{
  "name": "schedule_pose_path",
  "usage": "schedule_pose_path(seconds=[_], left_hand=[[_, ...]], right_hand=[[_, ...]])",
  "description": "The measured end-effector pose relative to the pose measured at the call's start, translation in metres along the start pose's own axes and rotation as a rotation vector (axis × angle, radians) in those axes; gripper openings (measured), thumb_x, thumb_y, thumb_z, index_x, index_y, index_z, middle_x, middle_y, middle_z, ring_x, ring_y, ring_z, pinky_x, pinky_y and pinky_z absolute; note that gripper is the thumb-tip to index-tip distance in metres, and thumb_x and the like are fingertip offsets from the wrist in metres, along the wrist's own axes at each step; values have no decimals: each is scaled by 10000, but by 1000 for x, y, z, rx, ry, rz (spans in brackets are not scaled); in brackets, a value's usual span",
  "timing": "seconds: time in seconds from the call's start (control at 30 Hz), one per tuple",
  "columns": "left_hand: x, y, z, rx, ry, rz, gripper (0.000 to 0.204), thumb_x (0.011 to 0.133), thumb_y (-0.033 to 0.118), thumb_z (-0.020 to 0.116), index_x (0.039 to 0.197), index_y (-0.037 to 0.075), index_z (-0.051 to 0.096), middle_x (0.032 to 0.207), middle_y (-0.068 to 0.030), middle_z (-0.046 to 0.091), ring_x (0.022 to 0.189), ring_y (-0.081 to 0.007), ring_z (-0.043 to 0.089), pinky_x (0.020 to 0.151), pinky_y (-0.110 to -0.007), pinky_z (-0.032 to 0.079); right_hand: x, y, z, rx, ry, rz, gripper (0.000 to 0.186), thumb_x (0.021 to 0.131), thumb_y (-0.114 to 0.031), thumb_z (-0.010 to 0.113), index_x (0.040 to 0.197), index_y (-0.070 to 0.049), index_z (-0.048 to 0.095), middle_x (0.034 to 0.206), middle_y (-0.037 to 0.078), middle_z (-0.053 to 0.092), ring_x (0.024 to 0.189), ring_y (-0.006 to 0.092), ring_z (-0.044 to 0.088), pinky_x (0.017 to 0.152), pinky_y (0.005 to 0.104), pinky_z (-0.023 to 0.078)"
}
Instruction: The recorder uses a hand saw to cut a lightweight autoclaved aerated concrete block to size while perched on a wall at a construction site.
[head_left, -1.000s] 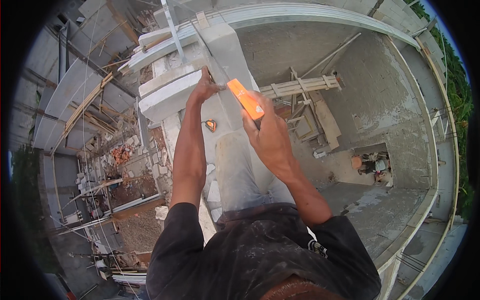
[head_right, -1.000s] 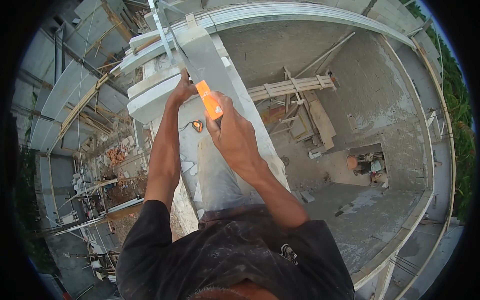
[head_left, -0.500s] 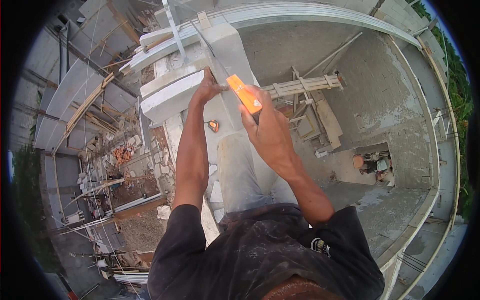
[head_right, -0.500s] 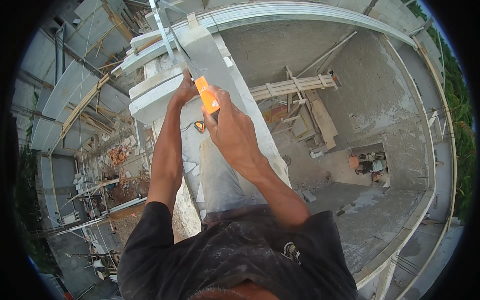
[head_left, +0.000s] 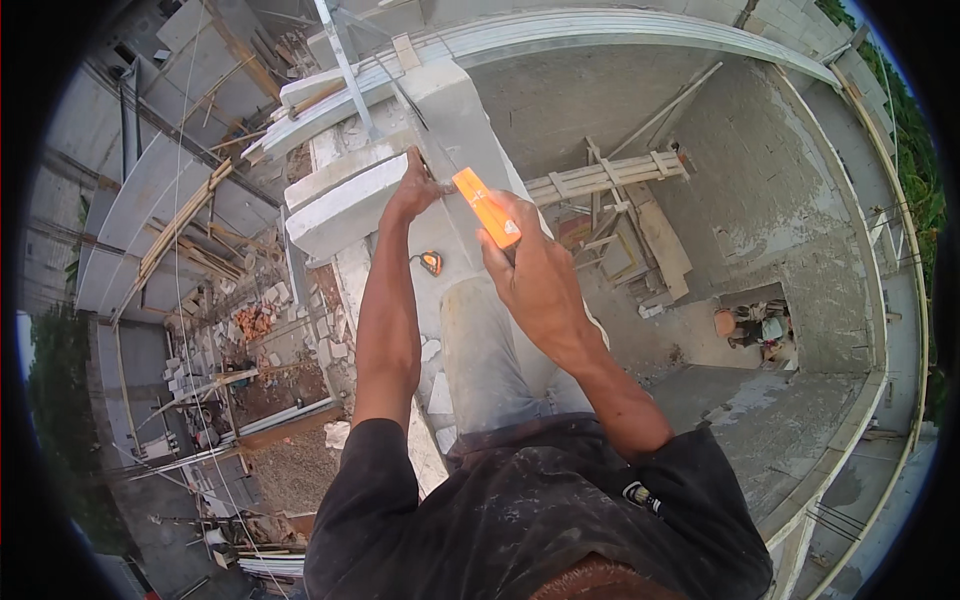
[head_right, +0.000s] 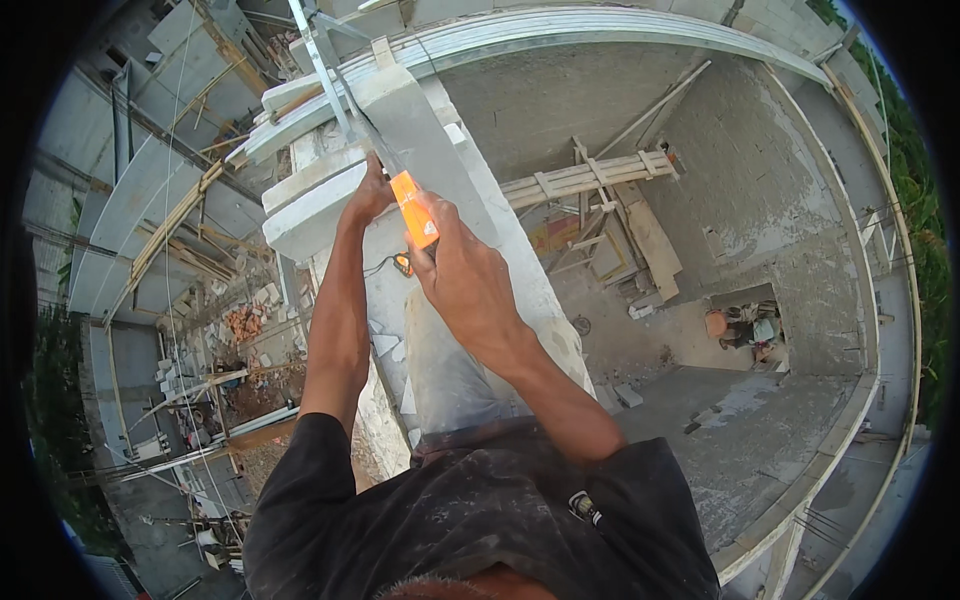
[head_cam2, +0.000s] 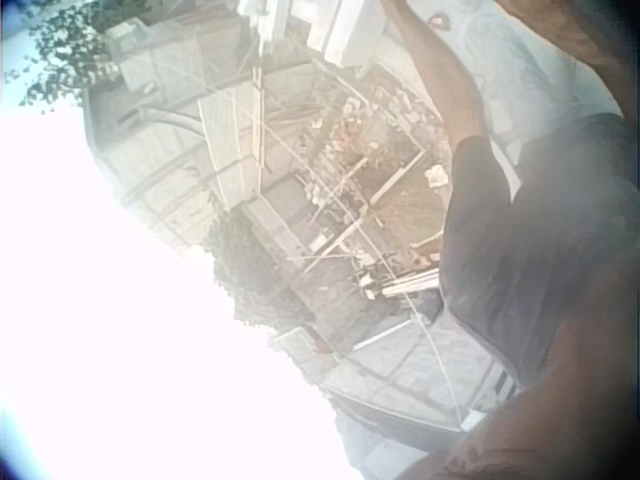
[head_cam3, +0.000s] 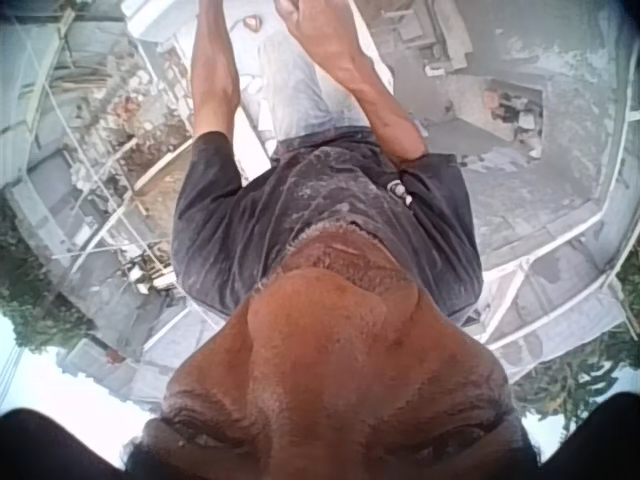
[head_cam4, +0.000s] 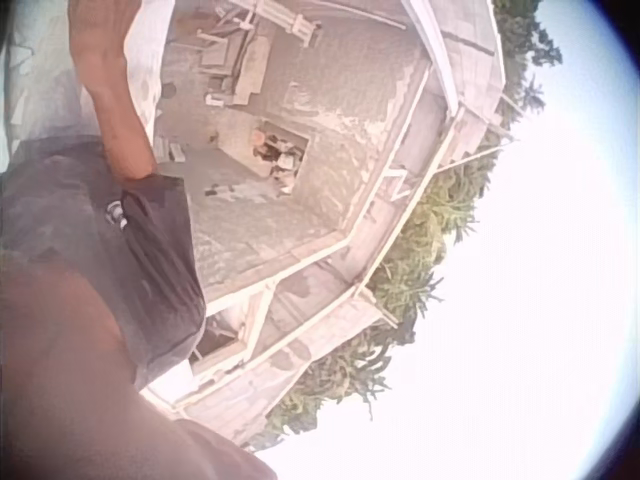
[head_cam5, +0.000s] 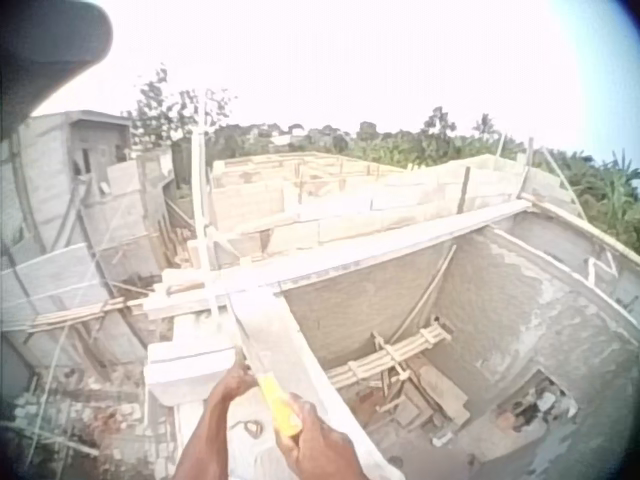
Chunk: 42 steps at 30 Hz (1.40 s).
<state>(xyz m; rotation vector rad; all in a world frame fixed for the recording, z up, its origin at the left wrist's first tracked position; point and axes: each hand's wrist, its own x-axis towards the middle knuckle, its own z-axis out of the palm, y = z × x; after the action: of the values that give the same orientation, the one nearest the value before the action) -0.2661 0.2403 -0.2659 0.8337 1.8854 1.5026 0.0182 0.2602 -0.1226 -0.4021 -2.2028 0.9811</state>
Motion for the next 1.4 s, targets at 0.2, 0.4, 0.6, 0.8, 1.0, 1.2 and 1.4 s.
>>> schedule_pose_path(seconds=[0.2,0.4,0.6,0.8,1.0,1.2,1.4], left_hand=[[10,-14,-14,220,-23,97,927,736,36,852,1425,82,234,1406,-190,484,1210,-332,582,953,-424,543],[3,5,2,2,-92,115,922,704,69,908,1362,37,263,1399,-197,507,1303,-280,516,1080,-380,450],[18,0,-14,167,-14,-7,979,764,-8,795,1501,64,154,1423,-198,488,1222,-328,581,901,-387,565],[4,21,-4,86,-128,-53,1082,762,-92,738,1562,51,24,1471,-230,433,1287,-338,532,946,-411,558],[0,4,-2,56,-13,43,913,671,121,938,1316,36,298,1318,-214,560,1230,-287,556,1056,-377,451],[15,10,-15,40,-89,-20,846,774,-73,741,1422,76,218,1353,-206,533,1213,-320,581,895,-418,563],[0,9,4,-17,-94,168,877,711,50,898,1324,20,271,1286,-221,571,1228,-288,555,1034,-377,474]], right_hand=[[-161,-16,-78,-95,-129,210,429,936,-129,672,1312,-29,492,1273,203,644,1032,377,701,839,402,580],[-30,2,-17,-13,3,92,424,936,-136,677,1296,-32,477,1214,238,651,979,424,678,767,442,576],[-91,4,-27,-37,-29,137,464,929,-121,685,1330,-41,465,1236,212,656,1016,413,685,815,427,580],[-132,-14,-63,-51,-24,208,439,929,-116,685,1314,-58,481,1236,205,657,1000,405,692,801,412,582],[-19,9,0,65,-4,117,410,940,-116,672,1297,-42,485,1208,210,659,955,419,680,760,427,568],[-162,-9,-71,-163,-118,208,471,902,-92,711,1312,-20,491,1256,226,645,1082,359,692,883,407,574],[-20,10,2,37,1,136,405,951,-125,667,1291,-27,470,1202,245,654,928,432,684,744,448,575]])
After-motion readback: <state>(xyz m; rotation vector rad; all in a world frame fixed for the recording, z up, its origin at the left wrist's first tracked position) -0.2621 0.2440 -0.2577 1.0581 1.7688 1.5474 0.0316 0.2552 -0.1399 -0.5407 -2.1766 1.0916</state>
